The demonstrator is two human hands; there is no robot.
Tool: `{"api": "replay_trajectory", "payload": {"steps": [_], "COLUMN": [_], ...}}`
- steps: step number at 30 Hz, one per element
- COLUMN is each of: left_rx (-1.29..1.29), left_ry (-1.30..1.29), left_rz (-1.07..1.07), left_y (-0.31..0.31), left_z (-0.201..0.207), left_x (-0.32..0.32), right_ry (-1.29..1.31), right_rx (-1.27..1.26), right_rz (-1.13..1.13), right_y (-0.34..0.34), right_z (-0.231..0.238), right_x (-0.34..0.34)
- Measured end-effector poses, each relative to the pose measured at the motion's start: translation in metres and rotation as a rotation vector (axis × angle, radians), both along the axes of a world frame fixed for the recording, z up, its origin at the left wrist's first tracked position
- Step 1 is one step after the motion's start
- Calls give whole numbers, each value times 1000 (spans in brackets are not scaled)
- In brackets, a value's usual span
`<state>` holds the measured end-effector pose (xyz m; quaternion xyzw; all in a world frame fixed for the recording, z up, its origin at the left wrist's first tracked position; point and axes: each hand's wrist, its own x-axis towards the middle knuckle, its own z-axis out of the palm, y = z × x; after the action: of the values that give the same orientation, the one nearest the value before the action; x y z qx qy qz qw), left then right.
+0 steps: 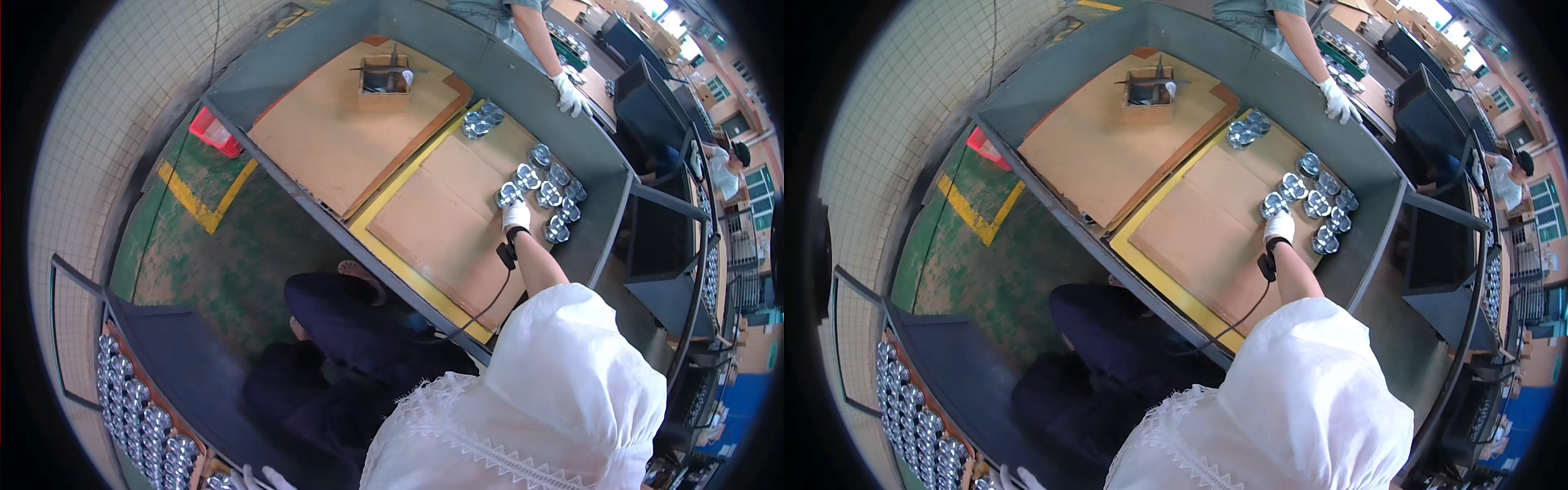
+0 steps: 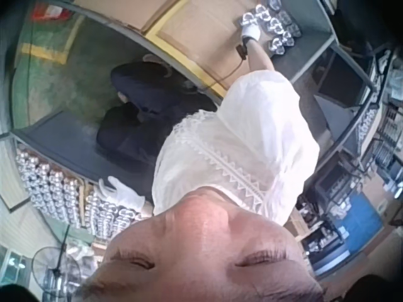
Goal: Inspecting and sorting metal pistons on a factory floor.
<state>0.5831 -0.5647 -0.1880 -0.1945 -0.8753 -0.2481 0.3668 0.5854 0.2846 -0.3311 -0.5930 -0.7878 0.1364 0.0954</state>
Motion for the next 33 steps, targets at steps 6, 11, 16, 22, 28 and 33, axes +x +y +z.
{"api": "replay_trajectory", "payload": {"steps": [6,11,16,22,28,33], "left_rx": [-142,122,188,637,1489,1280], "left_ry": [-494,-528,-368,-738,-694,-430], "left_rz": [359,222,105,189,-80,114], "left_y": [206,221,228,236,214,205], "left_z": [154,131,140,152,153,147], "left_x": [-16,-37,-53,-82,-86,-79], "right_ry": [1005,1253,1022,598,501,370], "right_rx": [-1172,-1772,-2157,-2285,-2335,-2482], "right_rz": [-193,216,577,709,1096,1016], "right_y": [-58,-177,-319,-444,-504,-517], "right_z": [45,173,270,287,272,276], "right_x": [-62,-140,-172,-174,-153,-147]}}
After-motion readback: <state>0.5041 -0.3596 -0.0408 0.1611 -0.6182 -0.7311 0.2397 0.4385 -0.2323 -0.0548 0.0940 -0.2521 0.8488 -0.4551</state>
